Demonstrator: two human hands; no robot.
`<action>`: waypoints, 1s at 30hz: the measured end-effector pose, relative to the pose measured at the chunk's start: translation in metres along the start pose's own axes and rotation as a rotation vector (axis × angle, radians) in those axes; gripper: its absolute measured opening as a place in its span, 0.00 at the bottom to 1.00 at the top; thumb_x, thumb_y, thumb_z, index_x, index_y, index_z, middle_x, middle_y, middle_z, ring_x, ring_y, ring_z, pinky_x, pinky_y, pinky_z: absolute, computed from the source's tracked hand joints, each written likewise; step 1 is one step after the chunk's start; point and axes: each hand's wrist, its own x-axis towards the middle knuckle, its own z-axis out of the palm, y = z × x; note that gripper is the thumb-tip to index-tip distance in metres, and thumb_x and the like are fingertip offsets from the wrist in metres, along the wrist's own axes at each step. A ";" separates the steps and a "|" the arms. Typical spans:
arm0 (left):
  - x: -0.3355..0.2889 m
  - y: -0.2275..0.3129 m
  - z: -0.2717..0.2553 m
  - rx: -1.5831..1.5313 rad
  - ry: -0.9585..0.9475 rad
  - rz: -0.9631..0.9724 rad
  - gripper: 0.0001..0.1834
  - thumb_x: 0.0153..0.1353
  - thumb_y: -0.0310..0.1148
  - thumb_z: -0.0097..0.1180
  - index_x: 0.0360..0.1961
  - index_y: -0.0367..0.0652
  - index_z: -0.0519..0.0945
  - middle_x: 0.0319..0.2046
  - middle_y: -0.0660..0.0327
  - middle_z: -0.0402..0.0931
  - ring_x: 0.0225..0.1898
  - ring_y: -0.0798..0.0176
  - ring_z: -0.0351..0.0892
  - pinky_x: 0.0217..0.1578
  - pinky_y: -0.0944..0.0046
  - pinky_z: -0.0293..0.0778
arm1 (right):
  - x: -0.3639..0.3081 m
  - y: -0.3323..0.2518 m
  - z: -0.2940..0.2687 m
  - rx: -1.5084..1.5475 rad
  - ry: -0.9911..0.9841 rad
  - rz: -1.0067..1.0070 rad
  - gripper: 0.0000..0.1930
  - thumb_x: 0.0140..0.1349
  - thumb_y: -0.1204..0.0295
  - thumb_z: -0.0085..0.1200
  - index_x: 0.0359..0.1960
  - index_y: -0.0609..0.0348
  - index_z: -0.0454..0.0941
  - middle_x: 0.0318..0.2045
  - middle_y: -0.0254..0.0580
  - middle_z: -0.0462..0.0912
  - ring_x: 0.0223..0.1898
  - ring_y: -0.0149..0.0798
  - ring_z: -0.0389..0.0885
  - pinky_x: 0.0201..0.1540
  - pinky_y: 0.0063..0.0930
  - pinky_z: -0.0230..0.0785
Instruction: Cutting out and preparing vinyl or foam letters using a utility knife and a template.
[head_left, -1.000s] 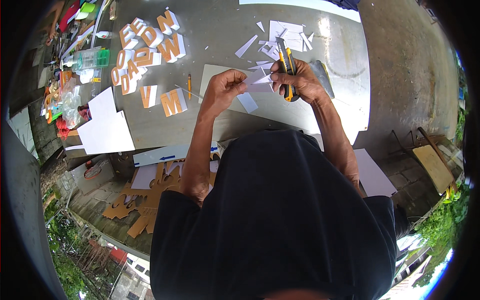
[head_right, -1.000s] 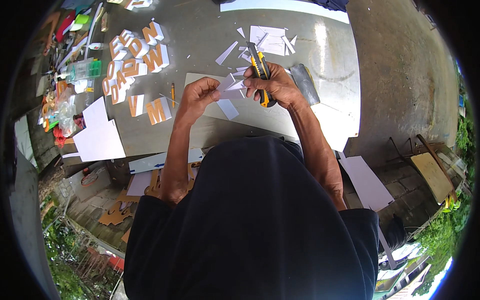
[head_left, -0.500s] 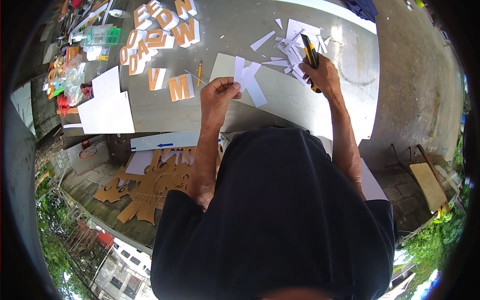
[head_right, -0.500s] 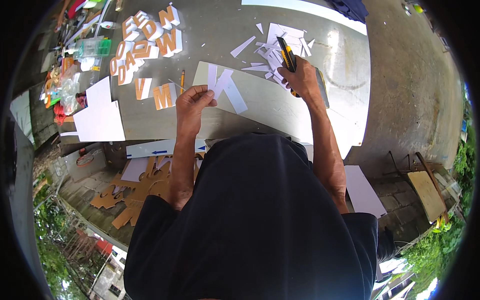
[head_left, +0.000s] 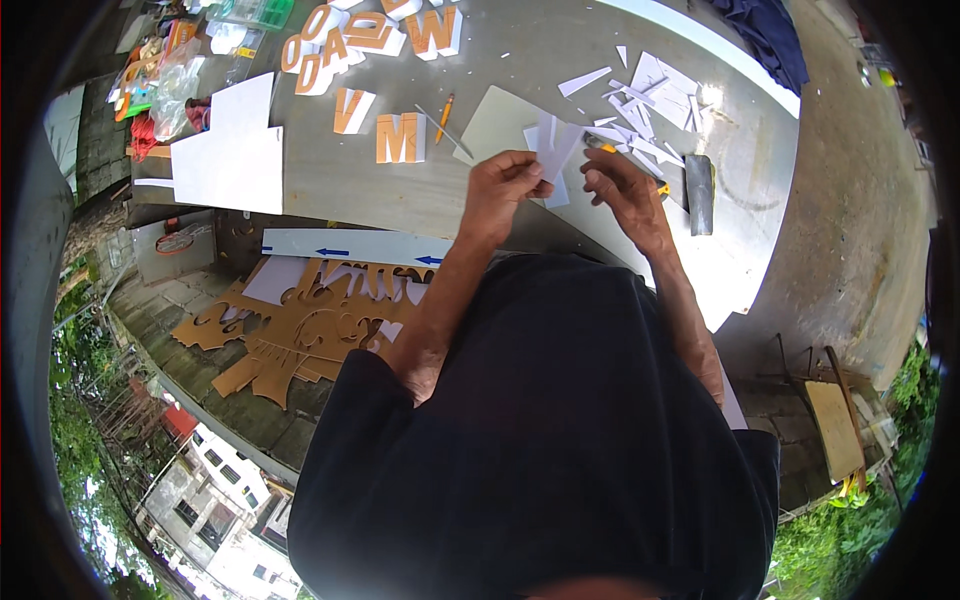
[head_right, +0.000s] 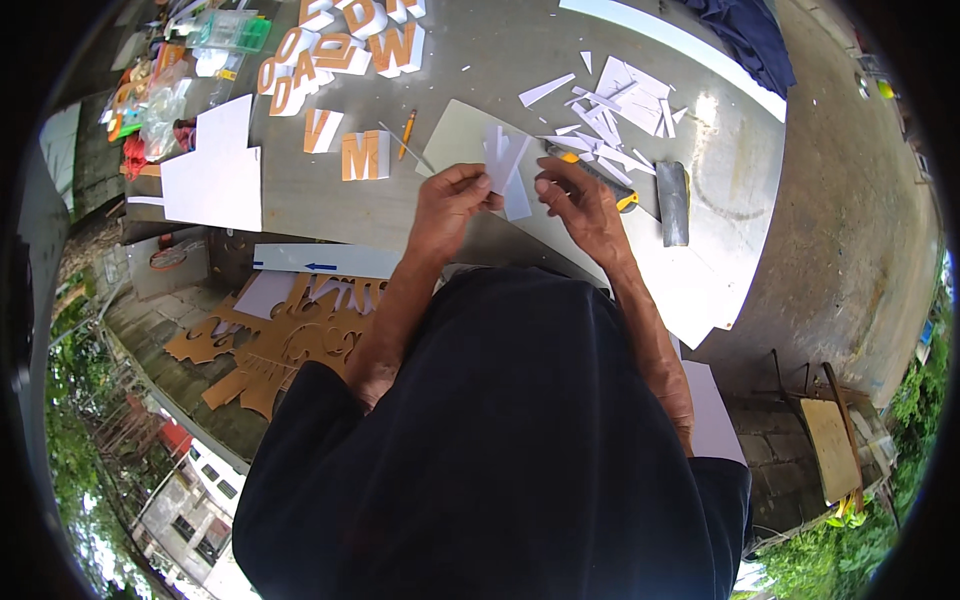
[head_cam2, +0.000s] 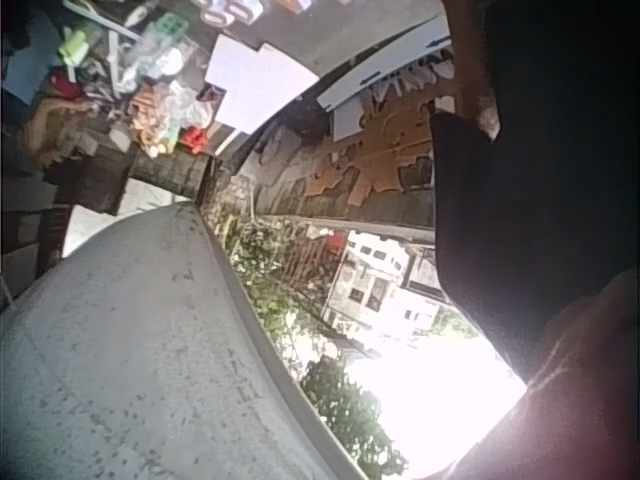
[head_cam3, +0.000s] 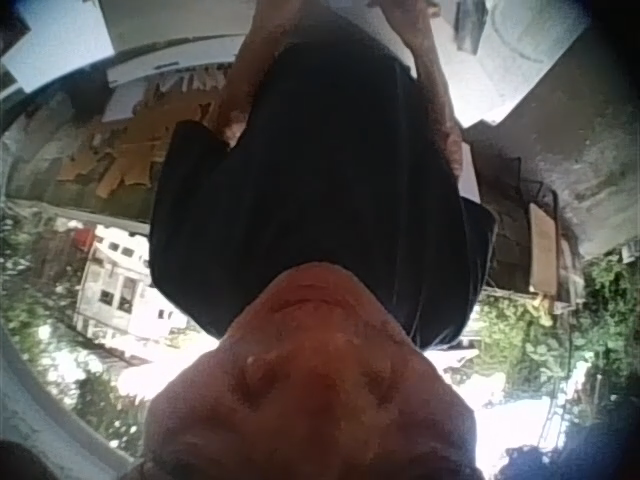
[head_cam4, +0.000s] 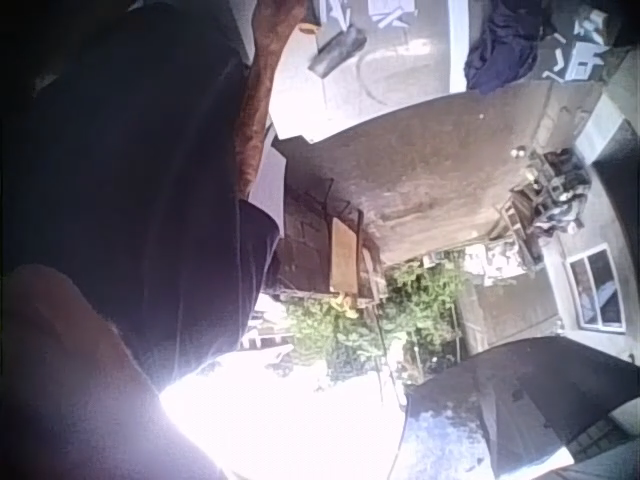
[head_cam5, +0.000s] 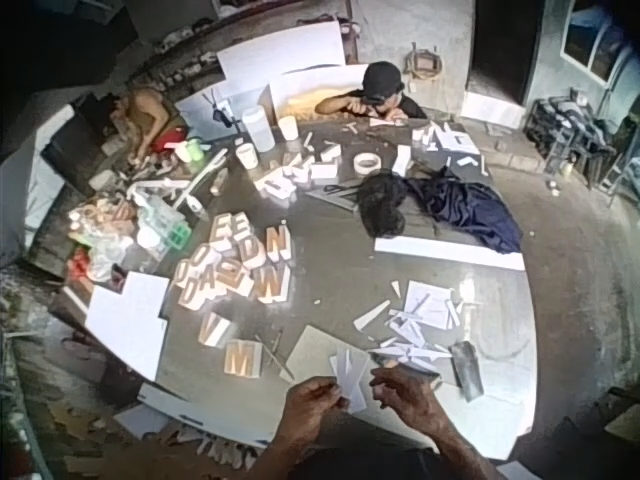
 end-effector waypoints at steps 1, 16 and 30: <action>0.000 -0.007 0.004 -0.025 -0.076 -0.056 0.13 0.70 0.26 0.59 0.51 0.28 0.80 0.39 0.53 0.85 0.35 0.61 0.85 0.42 0.63 0.83 | -0.002 -0.004 0.004 -0.002 -0.009 -0.001 0.21 0.68 0.64 0.63 0.57 0.64 0.79 0.37 0.43 0.87 0.34 0.34 0.82 0.40 0.29 0.75; 0.002 -0.024 0.012 0.590 -0.114 0.093 0.09 0.63 0.27 0.67 0.37 0.32 0.81 0.27 0.52 0.86 0.23 0.66 0.85 0.27 0.66 0.78 | -0.016 0.033 0.007 0.364 -0.032 0.226 0.15 0.73 0.67 0.52 0.49 0.69 0.81 0.44 0.48 0.87 0.40 0.37 0.87 0.45 0.32 0.83; 0.121 0.087 -0.228 1.679 0.734 0.717 0.49 0.46 0.49 0.78 0.65 0.37 0.70 0.47 0.47 0.84 0.48 0.41 0.84 0.45 0.49 0.80 | -0.014 0.022 -0.015 0.323 0.134 0.153 0.15 0.70 0.70 0.55 0.52 0.67 0.81 0.38 0.46 0.87 0.33 0.36 0.86 0.37 0.29 0.81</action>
